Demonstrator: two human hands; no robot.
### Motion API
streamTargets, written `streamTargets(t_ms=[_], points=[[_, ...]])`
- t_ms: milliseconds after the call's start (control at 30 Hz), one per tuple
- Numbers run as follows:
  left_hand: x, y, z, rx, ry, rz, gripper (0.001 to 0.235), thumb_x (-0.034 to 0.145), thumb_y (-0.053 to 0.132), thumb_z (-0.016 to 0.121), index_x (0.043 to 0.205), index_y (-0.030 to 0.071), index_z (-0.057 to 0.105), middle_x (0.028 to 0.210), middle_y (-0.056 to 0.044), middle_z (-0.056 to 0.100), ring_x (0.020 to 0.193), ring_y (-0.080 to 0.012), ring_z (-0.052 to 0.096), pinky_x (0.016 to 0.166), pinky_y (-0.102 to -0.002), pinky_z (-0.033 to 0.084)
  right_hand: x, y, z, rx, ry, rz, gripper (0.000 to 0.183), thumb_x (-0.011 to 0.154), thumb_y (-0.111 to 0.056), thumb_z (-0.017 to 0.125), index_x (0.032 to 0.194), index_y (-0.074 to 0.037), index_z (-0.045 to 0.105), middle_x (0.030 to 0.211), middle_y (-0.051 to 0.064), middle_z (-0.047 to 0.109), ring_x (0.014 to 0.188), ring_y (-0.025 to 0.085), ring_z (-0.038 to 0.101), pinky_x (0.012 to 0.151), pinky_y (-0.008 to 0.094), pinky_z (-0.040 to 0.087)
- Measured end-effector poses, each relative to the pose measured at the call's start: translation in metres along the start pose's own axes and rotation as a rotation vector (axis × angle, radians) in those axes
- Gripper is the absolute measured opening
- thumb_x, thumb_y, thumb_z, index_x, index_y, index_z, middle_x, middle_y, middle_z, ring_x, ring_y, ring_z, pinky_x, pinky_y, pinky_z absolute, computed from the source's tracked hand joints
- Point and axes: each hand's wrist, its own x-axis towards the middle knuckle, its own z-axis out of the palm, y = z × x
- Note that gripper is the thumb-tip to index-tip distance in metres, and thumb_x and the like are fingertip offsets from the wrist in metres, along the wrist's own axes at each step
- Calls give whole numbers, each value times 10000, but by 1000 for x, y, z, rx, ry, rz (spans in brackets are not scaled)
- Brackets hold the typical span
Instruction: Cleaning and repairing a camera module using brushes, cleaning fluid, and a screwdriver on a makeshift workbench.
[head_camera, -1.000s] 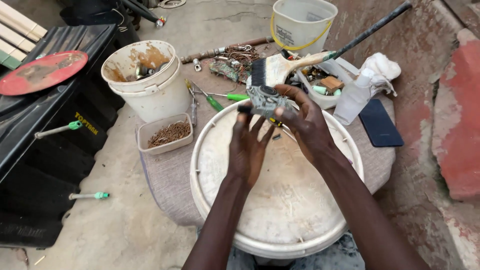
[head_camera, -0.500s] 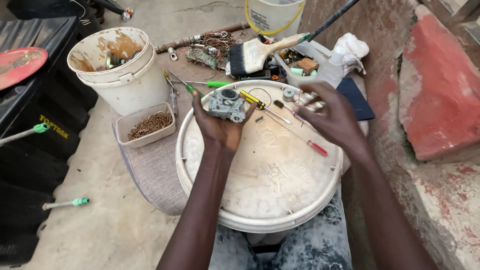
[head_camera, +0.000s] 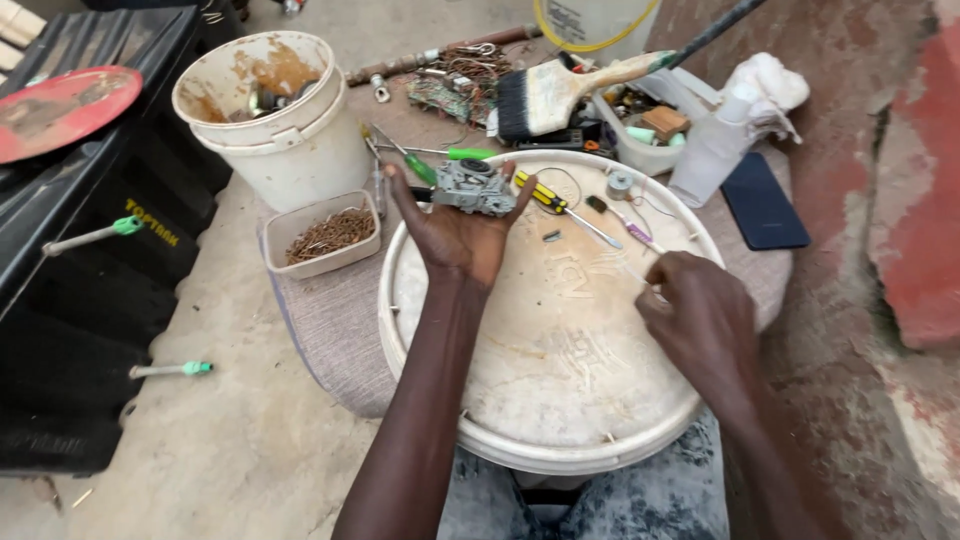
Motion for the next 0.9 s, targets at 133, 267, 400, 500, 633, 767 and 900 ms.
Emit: streamTargets(t_ms=[133, 267, 400, 500, 633, 767, 900], points=[[6, -4, 11, -6, 35, 83, 1095, 486, 639, 707, 1432, 175, 411, 1370, -187, 455, 1192, -417, 527, 911, -665, 464, -31, -28, -14, 171, 147, 56, 98, 864, -210, 566, 883, -123, 608, 689, 33, 677, 642, 275, 617, 698, 455, 429], [16, -19, 23, -52, 14, 85, 900, 574, 538, 739, 1296, 62, 490, 1286, -200, 505, 1289, -453, 489, 958, -665, 467, -51, -66, -12, 649, -26, 9, 147, 979, -194, 511, 1055, -115, 609, 541, 0, 427, 495, 124, 355, 468, 305, 277], [32, -33, 8, -239, -165, 41, 569, 728, 372, 720, 1199, 100, 552, 1288, -190, 565, 1234, -469, 524, 1018, -680, 414, -56, -93, -6, 764, 85, -34, 237, 978, -173, 482, 1127, -86, 644, 506, -22, 369, 487, 81, 321, 473, 279, 283], [46, -42, -10, -360, -385, 63, 500, 819, 331, 644, 1194, 15, 546, 1232, -255, 586, 1248, -518, 486, 1062, -699, 366, -54, -94, 5, 826, 102, -21, 269, 986, -174, 483, 1156, -59, 656, 547, -9, 425, 505, 79, 367, 475, 262, 323], [43, -47, -10, -399, -388, 115, 459, 820, 289, 606, 1201, 36, 566, 1265, -248, 580, 1219, -540, 494, 1063, -719, 347, -53, -98, 13, 812, 67, 5, 266, 988, -188, 479, 1144, -90, 672, 540, -12, 375, 484, 80, 331, 461, 265, 298], [46, -49, -16, -415, -399, 131, 579, 836, 283, 575, 1307, -44, 495, 1271, -298, 553, 1207, -546, 501, 1054, -714, 370, -51, -98, 16, 875, 49, -4, 270, 988, -198, 476, 1162, -85, 649, 556, -16, 379, 501, 75, 325, 473, 255, 286], [46, -47, -16, -386, -392, 178, 451, 858, 263, 557, 1214, -14, 552, 1257, -288, 570, 1202, -550, 507, 1034, -729, 382, -48, -97, 15, 935, -9, 35, 278, 994, -196, 467, 1170, -109, 663, 564, -7, 382, 524, 78, 328, 477, 251, 270]])
